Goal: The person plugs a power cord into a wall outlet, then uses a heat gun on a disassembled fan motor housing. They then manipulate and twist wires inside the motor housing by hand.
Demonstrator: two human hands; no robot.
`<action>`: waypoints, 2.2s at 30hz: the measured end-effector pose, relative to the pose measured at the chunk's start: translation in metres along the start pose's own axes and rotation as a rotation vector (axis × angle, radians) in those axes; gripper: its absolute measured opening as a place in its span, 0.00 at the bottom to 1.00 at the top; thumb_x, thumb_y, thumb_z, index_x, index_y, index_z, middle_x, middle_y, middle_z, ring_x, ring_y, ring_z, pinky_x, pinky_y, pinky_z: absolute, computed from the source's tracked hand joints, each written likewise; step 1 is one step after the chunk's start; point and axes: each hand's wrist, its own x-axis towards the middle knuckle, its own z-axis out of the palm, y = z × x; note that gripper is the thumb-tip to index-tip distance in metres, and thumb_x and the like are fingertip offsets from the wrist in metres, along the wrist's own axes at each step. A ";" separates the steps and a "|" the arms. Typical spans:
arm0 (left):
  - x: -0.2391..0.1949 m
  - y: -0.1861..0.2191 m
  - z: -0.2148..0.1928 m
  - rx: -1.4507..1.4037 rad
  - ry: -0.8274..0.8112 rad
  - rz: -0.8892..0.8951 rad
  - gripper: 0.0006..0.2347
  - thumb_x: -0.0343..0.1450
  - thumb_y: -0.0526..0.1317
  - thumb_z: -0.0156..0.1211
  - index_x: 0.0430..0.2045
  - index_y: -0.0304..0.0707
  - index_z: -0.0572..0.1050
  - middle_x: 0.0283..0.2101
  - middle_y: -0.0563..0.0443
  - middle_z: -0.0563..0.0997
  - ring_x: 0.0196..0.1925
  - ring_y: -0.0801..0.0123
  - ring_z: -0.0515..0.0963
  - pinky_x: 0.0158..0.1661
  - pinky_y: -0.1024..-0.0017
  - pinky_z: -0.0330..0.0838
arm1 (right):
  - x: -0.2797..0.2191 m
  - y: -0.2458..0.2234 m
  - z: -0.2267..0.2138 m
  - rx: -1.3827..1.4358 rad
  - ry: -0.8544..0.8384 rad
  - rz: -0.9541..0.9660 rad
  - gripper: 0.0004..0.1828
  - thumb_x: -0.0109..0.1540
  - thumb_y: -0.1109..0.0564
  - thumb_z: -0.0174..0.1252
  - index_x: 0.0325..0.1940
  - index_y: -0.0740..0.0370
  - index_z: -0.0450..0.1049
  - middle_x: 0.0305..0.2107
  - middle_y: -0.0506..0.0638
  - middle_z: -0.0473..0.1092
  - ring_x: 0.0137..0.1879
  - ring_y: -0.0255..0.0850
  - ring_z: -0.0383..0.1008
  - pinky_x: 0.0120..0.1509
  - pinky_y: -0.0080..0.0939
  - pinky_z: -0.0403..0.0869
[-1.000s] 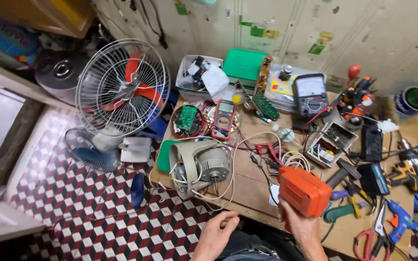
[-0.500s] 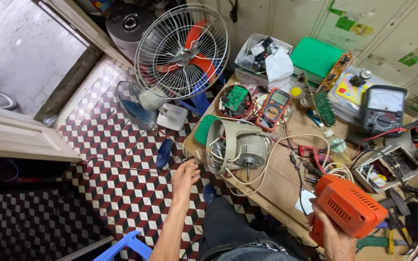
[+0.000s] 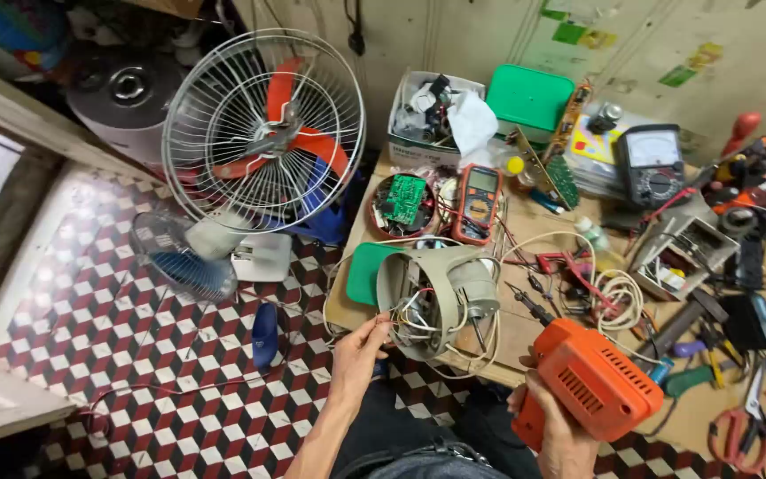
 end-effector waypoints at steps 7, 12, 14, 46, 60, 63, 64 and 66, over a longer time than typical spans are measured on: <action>0.025 0.018 -0.035 -0.092 -0.176 -0.022 0.26 0.74 0.52 0.56 0.67 0.43 0.66 0.63 0.54 0.75 0.65 0.72 0.73 0.62 0.70 0.64 | -0.012 0.016 -0.018 -0.012 0.351 0.021 0.21 0.60 0.66 0.59 0.58 0.74 0.70 0.33 0.63 0.73 0.28 0.46 0.73 0.30 0.46 0.75; 0.093 0.036 -0.041 0.319 -0.047 0.113 0.24 0.73 0.45 0.50 0.68 0.49 0.67 0.58 0.41 0.80 0.61 0.57 0.78 0.62 0.64 0.68 | -0.020 0.004 -0.013 -0.057 0.498 -0.099 0.25 0.60 0.67 0.58 0.63 0.69 0.69 0.39 0.60 0.74 0.26 0.45 0.72 0.28 0.45 0.73; 0.110 0.043 -0.037 0.392 -0.085 0.359 0.23 0.73 0.44 0.52 0.66 0.45 0.67 0.62 0.41 0.76 0.65 0.54 0.74 0.63 0.62 0.66 | -0.022 0.003 -0.017 -0.051 0.498 -0.076 0.23 0.60 0.67 0.58 0.61 0.70 0.70 0.40 0.60 0.74 0.26 0.45 0.72 0.28 0.45 0.73; 0.139 0.168 0.158 0.879 -0.301 0.938 0.09 0.75 0.47 0.55 0.33 0.44 0.78 0.32 0.40 0.82 0.33 0.42 0.80 0.32 0.51 0.73 | 0.087 -0.001 -0.067 -0.010 0.334 0.144 0.17 0.61 0.59 0.61 0.53 0.69 0.74 0.32 0.54 0.74 0.29 0.38 0.75 0.28 0.38 0.74; 0.128 0.162 0.126 0.611 -0.410 0.600 0.18 0.76 0.53 0.54 0.54 0.45 0.78 0.49 0.40 0.80 0.51 0.49 0.79 0.48 0.58 0.71 | 0.122 0.071 -0.017 -0.132 0.455 -0.181 0.27 0.57 0.64 0.68 0.59 0.67 0.68 0.48 0.50 0.71 0.50 0.39 0.72 0.56 0.40 0.72; 0.108 0.129 0.059 0.329 -0.011 0.358 0.20 0.74 0.51 0.53 0.56 0.40 0.76 0.59 0.46 0.78 0.60 0.61 0.77 0.57 0.67 0.69 | 0.128 0.088 -0.028 -0.113 0.492 -0.090 0.25 0.59 0.65 0.68 0.59 0.68 0.71 0.49 0.51 0.72 0.50 0.39 0.72 0.55 0.40 0.73; 0.120 0.086 0.029 0.323 -0.015 0.353 0.20 0.74 0.51 0.53 0.56 0.40 0.76 0.59 0.46 0.78 0.60 0.61 0.77 0.57 0.67 0.69 | 0.129 0.088 -0.028 -0.121 0.494 -0.092 0.25 0.59 0.65 0.68 0.59 0.68 0.71 0.49 0.51 0.72 0.50 0.39 0.72 0.55 0.40 0.73; 0.144 -0.001 -0.028 0.286 0.343 0.202 0.26 0.71 0.53 0.60 0.58 0.36 0.72 0.61 0.39 0.75 0.60 0.57 0.77 0.59 0.64 0.70 | 0.132 0.084 -0.028 -0.043 0.531 -0.025 0.24 0.60 0.64 0.66 0.59 0.68 0.71 0.50 0.51 0.73 0.48 0.39 0.75 0.52 0.39 0.75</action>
